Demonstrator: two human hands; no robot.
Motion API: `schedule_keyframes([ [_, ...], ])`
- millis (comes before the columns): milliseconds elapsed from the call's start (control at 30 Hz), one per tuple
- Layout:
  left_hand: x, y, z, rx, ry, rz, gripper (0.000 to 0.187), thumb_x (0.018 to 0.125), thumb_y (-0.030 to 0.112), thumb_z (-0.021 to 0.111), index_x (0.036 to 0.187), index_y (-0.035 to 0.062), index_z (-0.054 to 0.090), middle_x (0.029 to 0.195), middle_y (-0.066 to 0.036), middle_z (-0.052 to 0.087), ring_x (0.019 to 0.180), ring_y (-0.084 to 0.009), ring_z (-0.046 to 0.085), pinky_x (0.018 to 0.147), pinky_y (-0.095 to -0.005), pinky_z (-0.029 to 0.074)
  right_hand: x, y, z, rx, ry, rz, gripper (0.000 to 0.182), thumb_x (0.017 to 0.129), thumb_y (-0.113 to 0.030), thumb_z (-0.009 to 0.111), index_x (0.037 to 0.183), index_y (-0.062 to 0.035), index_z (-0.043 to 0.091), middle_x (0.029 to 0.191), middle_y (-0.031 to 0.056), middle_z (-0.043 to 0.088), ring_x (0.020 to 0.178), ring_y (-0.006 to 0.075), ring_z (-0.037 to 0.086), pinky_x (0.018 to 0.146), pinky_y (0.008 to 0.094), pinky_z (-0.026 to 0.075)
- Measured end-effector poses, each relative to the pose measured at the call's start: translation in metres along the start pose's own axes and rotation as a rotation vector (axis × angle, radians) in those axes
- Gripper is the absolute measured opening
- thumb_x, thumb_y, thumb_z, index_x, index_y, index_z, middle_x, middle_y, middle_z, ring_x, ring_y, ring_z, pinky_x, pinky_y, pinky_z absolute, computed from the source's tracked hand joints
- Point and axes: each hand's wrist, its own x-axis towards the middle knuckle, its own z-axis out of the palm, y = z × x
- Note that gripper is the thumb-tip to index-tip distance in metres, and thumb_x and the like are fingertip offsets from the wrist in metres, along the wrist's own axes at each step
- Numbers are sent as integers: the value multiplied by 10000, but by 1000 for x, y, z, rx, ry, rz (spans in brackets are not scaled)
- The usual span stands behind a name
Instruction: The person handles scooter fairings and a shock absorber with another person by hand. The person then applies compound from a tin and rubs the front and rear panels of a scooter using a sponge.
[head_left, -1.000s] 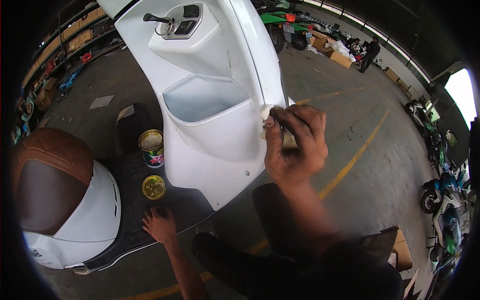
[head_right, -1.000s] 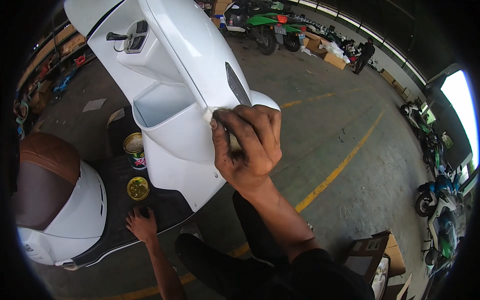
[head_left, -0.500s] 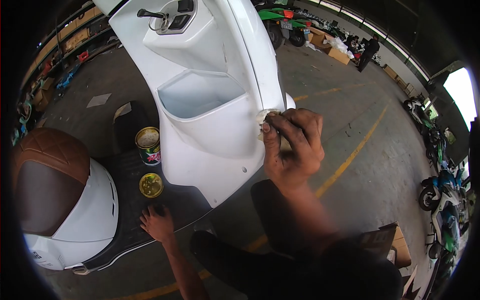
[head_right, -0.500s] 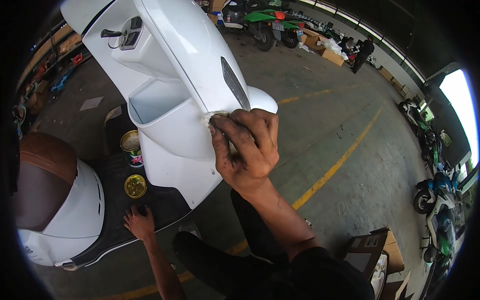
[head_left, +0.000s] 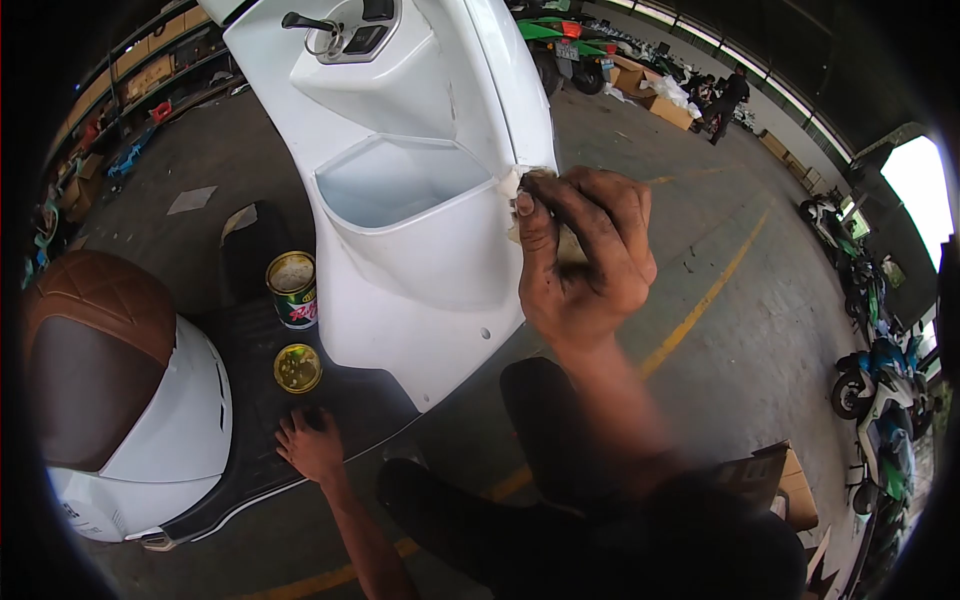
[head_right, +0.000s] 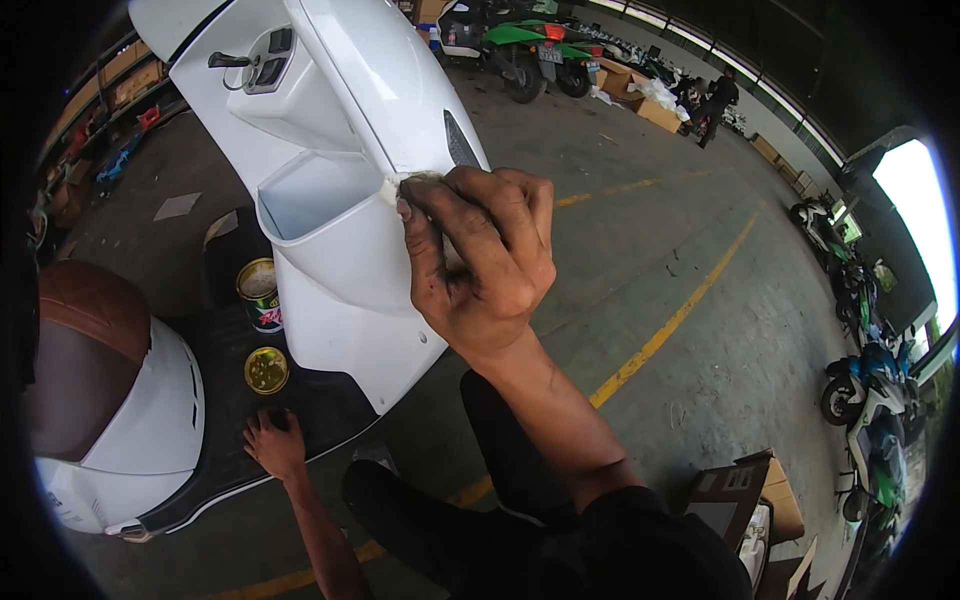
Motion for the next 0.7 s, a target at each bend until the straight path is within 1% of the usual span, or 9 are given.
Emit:
schedule_keyframes([
  [100, 3, 2, -6, -14, -6, -12, 323, 840, 351, 680, 1064, 119, 650, 1107, -114, 629, 1101, -335, 581, 933, -519, 436, -11, 1, 0, 37, 38, 19, 234, 687, -8, 829, 906, -31, 751, 882, 76, 656, 802, 262, 572, 679, 354, 480],
  [167, 3, -1, -6, -33, -28, -21, 324, 839, 347, 681, 1067, 118, 650, 1109, -114, 629, 1107, -335, 581, 937, -519, 437, -6, -1, 0, 2, 16, -11, 228, 698, -12, 829, 911, -32, 751, 876, 80, 658, 806, 264, 581, 681, 354, 483],
  [233, 2, 0, 0, -3, 24, -11, 324, 835, 338, 686, 1074, 122, 650, 1108, -111, 630, 1102, -331, 581, 938, -511, 437, 6, 2, 4, -16, -2, -10, 222, 705, -16, 829, 911, -30, 748, 877, 81, 661, 813, 266, 588, 682, 352, 483],
  [300, -2, -4, 1, 4, -4, -5, 324, 835, 337, 685, 1077, 123, 651, 1109, -111, 631, 1102, -333, 580, 938, -509, 437, 6, 0, 3, 13, 8, 10, 224, 699, -15, 830, 907, -29, 747, 873, 82, 660, 810, 267, 586, 684, 350, 482],
  [333, 2, -3, 1, -4, -3, -11, 323, 836, 336, 685, 1079, 125, 652, 1111, -112, 631, 1102, -335, 580, 939, -506, 437, 2, -5, -4, -6, -45, 40, 191, 743, 3, 818, 916, 25, 738, 866, 110, 666, 814, 254, 618, 701, 333, 506],
  [400, 2, -2, -3, -6, -12, -9, 323, 841, 339, 680, 1078, 121, 654, 1112, -114, 631, 1101, -336, 580, 939, -507, 437, -12, -4, -11, -3, -47, 35, 192, 743, 2, 820, 915, 23, 737, 865, 109, 666, 813, 253, 618, 697, 329, 503],
  [500, 1, -5, -2, 1, -6, -14, 324, 848, 345, 672, 1077, 115, 655, 1115, -117, 632, 1100, -337, 580, 939, -506, 437, -2, -3, -5, -22, -39, -2, 186, 743, 10, 819, 909, 21, 736, 862, 107, 664, 814, 255, 618, 691, 327, 495],
  [567, 0, 0, 3, 8, -1, -22, 325, 851, 348, 670, 1075, 113, 656, 1116, -118, 632, 1102, -336, 580, 939, -506, 437, 12, -2, 3, 22, -5, 15, 225, 691, 24, 809, 901, -27, 747, 869, 77, 664, 821, 252, 582, 697, 349, 489],
  [700, 2, -2, 1, -13, 26, 2, 307, 844, 335, 679, 1061, 119, 656, 1104, -116, 631, 1090, -341, 583, 936, -513, 442, -17, 1, -9, 35, -37, 50, 208, 698, 15, 808, 890, -32, 743, 867, 76, 658, 814, 261, 577, 694, 351, 485],
])
